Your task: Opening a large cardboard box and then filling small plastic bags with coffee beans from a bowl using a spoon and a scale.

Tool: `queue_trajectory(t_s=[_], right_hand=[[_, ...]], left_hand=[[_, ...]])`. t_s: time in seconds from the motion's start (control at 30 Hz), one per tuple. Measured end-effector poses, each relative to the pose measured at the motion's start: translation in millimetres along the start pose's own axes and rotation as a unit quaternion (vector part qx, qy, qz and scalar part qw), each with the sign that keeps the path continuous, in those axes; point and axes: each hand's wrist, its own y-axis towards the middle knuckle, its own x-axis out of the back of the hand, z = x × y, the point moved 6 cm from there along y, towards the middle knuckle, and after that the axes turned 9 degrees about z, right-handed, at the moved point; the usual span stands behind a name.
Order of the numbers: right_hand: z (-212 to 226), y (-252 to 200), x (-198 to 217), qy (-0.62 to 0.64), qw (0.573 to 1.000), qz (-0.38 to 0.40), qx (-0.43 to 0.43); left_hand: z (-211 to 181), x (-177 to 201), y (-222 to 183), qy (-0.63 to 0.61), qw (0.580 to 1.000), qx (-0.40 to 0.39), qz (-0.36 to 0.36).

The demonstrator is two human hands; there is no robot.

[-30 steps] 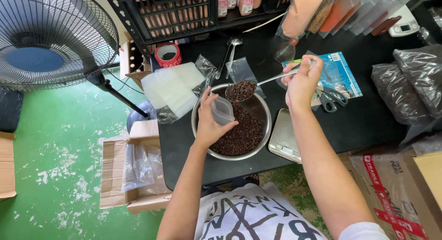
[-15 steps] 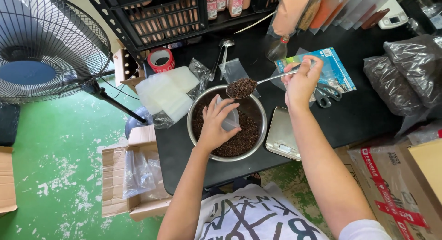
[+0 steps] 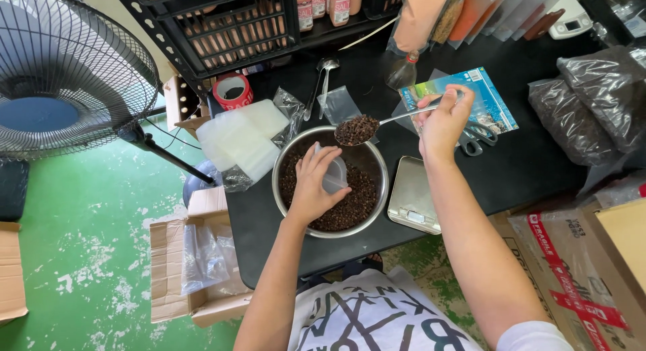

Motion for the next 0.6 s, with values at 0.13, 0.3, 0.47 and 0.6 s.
queue_trajectory(t_s=[0.13, 0.3, 0.47, 0.6], right_hand=[[1, 1, 5, 0.000, 1.000, -0.004, 0.000], [-7, -10, -1, -0.006, 0.999, 0.039, -0.018], [55, -74, -52, -0.183, 0.970, 0.130, 0.088], [43, -124, -86, -0.339, 0.892, 0.239, 0.180]], left_hand=[[3, 5, -1, -0.020, 1.000, 0.001, -0.017], [3, 8, -1, -0.044, 0.998, -0.007, -0.047], [3, 3, 5, -0.050, 0.998, -0.018, -0.041], [2, 1, 8, -0.037, 0.998, -0.030, -0.038]])
